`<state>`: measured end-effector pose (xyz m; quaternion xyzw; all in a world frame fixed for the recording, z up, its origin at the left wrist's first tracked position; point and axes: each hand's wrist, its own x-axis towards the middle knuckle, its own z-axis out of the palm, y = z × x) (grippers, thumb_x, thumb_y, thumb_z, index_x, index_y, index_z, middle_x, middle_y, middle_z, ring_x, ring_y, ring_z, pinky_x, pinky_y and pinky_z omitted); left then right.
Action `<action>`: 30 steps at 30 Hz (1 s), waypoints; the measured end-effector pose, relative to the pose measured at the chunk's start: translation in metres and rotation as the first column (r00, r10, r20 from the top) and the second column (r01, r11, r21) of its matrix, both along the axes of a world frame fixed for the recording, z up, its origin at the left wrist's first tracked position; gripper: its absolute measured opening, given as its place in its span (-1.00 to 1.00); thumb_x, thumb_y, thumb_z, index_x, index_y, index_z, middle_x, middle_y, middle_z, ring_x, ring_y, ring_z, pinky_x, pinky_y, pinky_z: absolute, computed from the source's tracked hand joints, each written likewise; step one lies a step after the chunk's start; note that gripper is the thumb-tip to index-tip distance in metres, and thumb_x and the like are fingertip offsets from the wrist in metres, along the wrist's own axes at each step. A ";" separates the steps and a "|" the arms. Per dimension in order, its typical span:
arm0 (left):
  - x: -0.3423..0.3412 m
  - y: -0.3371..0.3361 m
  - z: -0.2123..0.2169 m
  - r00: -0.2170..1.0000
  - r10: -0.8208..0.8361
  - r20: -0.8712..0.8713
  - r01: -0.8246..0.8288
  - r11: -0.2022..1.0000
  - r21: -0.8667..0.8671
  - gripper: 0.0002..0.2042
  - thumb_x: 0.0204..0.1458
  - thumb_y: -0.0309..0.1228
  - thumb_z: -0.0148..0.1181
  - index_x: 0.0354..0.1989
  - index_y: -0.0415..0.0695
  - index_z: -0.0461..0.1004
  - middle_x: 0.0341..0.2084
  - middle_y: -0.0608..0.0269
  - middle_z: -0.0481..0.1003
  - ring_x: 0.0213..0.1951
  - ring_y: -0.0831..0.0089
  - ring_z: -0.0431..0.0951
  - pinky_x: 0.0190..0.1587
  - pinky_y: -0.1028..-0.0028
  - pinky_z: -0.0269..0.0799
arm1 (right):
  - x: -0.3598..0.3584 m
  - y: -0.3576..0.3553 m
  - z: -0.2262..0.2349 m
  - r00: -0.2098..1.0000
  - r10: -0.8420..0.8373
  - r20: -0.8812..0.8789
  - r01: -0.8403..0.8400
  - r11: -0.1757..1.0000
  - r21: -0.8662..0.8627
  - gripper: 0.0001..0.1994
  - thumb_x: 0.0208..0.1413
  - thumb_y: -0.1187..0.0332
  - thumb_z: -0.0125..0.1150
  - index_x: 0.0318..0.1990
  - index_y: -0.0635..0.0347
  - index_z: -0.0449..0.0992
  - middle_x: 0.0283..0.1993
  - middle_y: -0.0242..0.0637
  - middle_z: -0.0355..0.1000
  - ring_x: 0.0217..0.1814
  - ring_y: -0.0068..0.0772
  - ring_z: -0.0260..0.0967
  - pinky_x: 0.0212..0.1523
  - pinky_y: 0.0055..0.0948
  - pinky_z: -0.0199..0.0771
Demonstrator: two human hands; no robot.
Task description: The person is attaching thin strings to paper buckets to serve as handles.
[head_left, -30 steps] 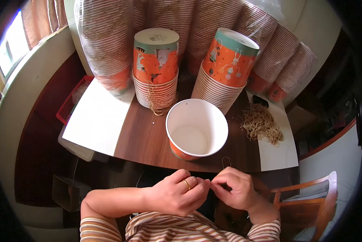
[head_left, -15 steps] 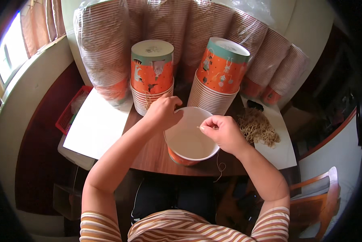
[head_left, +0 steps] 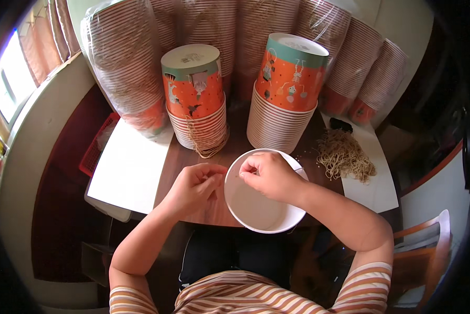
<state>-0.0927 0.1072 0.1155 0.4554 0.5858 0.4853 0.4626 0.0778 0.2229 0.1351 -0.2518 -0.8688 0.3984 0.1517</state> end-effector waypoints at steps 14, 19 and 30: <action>-0.008 0.020 -0.016 0.980 -0.067 -0.187 0.074 0.997 0.027 -0.78 0.14 -0.52 -0.05 -0.11 -0.35 0.45 -0.41 0.27 0.52 -0.39 0.64 0.48 -0.32 0.60 0.45 | -0.007 0.002 -0.010 0.994 -0.063 -0.094 0.078 0.984 0.158 -0.88 -0.08 0.45 0.10 -0.47 0.34 0.50 -0.47 -0.04 0.46 -0.40 -0.08 0.45 -0.36 -0.24 0.42; -0.005 0.021 -0.015 0.990 -0.022 -0.143 0.032 0.997 0.067 -0.79 0.09 -0.52 0.01 -0.17 -0.35 0.48 -0.55 0.36 0.47 -0.52 0.72 0.36 -0.46 0.65 0.32 | -0.010 0.002 -0.014 0.991 -0.077 -0.109 0.094 0.983 0.160 -0.88 -0.07 0.44 0.11 -0.49 0.33 0.51 -0.48 -0.02 0.46 -0.41 -0.07 0.45 -0.37 -0.23 0.43; -0.008 0.023 -0.014 0.974 -0.090 -0.207 0.094 0.995 0.011 -0.77 0.16 -0.48 -0.04 -0.09 -0.33 0.44 -0.38 0.26 0.53 -0.36 0.63 0.50 -0.28 0.58 0.46 | -0.012 0.002 -0.015 0.989 -0.100 -0.111 0.111 0.988 0.103 -0.88 -0.05 0.43 0.12 -0.45 0.29 0.54 -0.50 -0.04 0.47 -0.43 -0.09 0.47 -0.38 -0.26 0.45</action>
